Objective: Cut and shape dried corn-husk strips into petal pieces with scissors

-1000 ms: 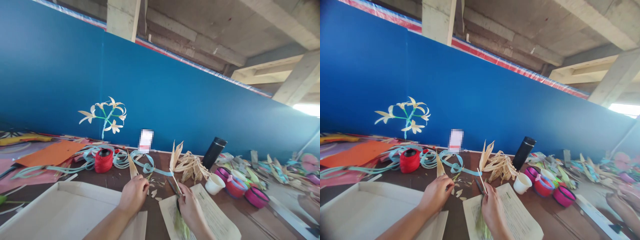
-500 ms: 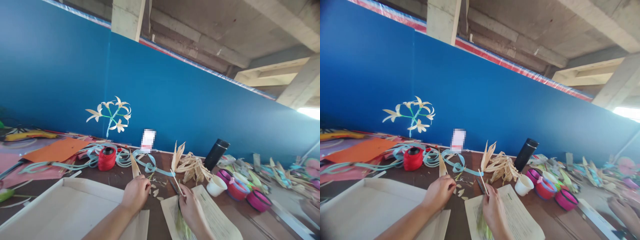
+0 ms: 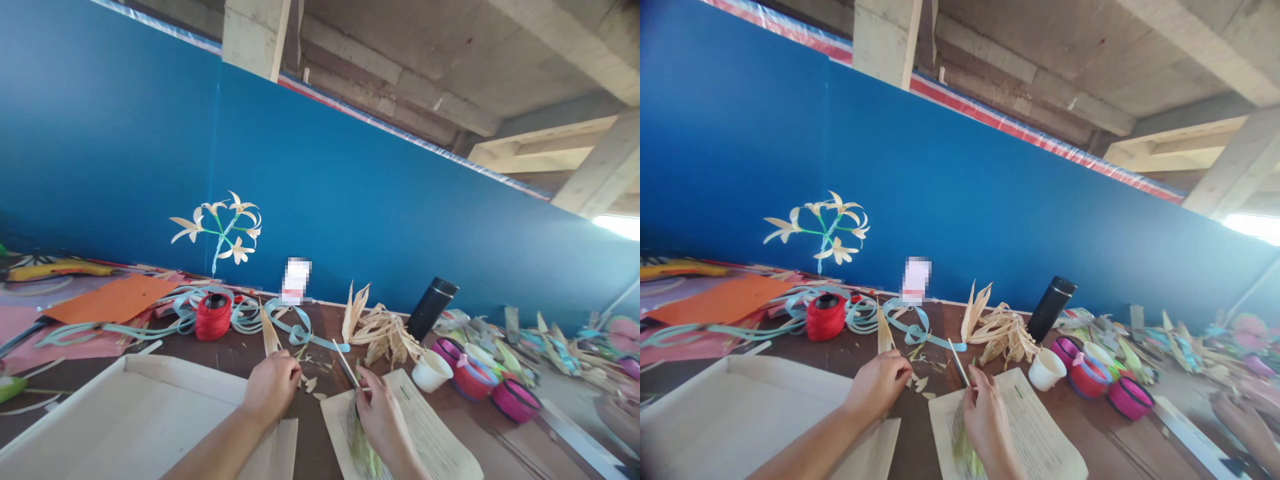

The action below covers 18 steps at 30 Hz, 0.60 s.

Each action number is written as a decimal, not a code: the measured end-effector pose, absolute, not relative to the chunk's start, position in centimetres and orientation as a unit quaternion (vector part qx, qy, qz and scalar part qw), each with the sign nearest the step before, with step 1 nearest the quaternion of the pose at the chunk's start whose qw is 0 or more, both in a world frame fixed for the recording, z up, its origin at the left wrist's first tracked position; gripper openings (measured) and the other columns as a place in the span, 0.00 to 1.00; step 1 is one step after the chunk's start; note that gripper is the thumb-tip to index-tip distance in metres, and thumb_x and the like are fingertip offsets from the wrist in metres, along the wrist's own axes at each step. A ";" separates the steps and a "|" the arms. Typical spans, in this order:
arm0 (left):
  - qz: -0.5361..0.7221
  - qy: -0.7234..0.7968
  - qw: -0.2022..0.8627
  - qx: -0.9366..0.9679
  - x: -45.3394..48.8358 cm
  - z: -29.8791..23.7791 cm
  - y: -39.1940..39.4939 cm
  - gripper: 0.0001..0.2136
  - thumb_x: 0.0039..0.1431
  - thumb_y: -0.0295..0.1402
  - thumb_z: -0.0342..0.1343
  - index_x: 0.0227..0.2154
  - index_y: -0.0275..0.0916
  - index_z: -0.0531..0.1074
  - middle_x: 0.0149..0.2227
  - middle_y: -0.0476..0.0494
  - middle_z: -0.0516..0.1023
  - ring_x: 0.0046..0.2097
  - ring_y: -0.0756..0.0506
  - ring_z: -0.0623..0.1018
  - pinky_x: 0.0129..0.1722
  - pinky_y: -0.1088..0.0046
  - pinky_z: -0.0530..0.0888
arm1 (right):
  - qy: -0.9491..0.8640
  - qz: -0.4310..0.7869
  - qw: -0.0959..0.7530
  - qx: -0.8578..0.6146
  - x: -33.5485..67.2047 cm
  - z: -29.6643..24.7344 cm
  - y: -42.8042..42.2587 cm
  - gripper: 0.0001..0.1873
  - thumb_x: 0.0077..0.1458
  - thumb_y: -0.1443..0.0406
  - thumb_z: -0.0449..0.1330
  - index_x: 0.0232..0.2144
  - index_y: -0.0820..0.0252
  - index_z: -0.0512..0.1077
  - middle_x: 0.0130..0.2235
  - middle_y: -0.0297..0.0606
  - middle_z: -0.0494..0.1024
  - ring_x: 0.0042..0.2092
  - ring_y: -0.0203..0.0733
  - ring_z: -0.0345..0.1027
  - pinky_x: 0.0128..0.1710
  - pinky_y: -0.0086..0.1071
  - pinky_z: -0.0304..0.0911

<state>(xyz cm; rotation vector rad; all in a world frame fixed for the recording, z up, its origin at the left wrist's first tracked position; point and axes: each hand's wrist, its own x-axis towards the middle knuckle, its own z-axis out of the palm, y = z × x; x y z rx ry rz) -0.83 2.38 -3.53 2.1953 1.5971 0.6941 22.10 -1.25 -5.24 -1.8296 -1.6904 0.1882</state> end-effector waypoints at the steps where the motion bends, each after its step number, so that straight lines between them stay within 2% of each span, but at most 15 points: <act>1: 0.248 0.559 0.167 0.773 -0.8 -3.5 2.4 0.10 0.54 0.32 0.47 0.25 0.42 0.73 0.31 0.48 0.71 0.37 0.50 0.71 0.33 0.78 0.61 | -0.643 0.069 0.318 -0.693 22.1 -5.3 -1.2 0.21 0.51 0.69 0.48 0.48 0.64 0.66 0.42 0.45 0.72 0.38 0.41 0.70 0.40 0.31 0.63; 10: 0.271 0.549 0.154 0.775 -0.9 -3.9 2.5 0.10 0.55 0.32 0.47 0.25 0.42 0.72 0.30 0.48 0.71 0.35 0.50 0.70 0.32 0.77 0.60 | -0.634 0.078 0.307 -0.705 22.0 -5.0 -1.4 0.21 0.49 0.71 0.49 0.47 0.62 0.67 0.43 0.44 0.71 0.40 0.42 0.70 0.40 0.30 0.63; 18: 0.262 0.556 0.158 0.773 -0.9 -3.8 2.4 0.09 0.54 0.31 0.47 0.25 0.41 0.72 0.30 0.48 0.71 0.36 0.50 0.70 0.33 0.78 0.60 | -0.641 0.071 0.306 -0.700 21.7 -4.5 -1.6 0.21 0.49 0.71 0.48 0.46 0.63 0.68 0.40 0.43 0.73 0.38 0.41 0.70 0.39 0.30 0.63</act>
